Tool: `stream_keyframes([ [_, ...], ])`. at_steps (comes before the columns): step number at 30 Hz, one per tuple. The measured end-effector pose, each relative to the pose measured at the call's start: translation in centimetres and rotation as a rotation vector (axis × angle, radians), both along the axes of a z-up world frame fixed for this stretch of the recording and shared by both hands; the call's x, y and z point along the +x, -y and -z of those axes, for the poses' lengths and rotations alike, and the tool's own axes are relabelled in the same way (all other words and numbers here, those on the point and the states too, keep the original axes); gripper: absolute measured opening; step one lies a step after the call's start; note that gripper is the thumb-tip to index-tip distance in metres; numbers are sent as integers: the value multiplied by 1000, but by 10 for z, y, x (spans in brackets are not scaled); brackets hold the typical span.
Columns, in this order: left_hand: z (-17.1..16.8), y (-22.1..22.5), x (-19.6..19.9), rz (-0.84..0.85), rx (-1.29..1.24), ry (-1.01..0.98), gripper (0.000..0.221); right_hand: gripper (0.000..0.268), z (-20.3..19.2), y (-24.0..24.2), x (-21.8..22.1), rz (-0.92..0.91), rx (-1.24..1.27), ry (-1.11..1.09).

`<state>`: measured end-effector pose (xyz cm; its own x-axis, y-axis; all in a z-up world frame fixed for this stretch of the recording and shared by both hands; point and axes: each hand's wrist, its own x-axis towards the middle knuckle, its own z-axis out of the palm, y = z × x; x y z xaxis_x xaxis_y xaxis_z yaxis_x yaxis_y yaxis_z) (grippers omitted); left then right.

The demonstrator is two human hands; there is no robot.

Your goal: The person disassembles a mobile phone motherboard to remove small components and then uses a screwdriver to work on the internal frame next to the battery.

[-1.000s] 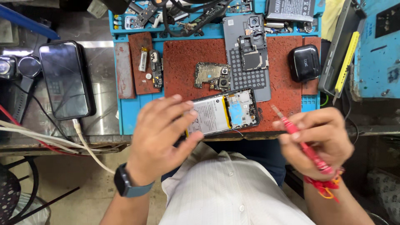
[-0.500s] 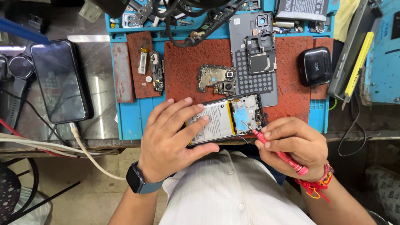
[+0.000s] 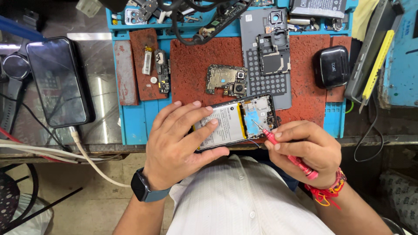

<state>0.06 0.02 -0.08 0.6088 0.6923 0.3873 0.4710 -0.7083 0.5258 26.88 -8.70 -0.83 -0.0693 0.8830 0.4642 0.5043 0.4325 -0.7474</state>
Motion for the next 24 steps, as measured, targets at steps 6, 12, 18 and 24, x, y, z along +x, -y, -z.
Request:
stream_keyframes([
  [6,1,0,0,-5,-5,2,53,25,-1,0,2,-51,-13,-15],
  [12,1,0,1,-8,-2,4,52,25,2,0,2,-65,6,-13],
  [18,0,-1,1,-5,-8,0,51,26,3,4,5,-47,-26,-25],
  [24,-1,0,1,-8,8,4,51,19,2,9,-1,206,-56,-313],
])
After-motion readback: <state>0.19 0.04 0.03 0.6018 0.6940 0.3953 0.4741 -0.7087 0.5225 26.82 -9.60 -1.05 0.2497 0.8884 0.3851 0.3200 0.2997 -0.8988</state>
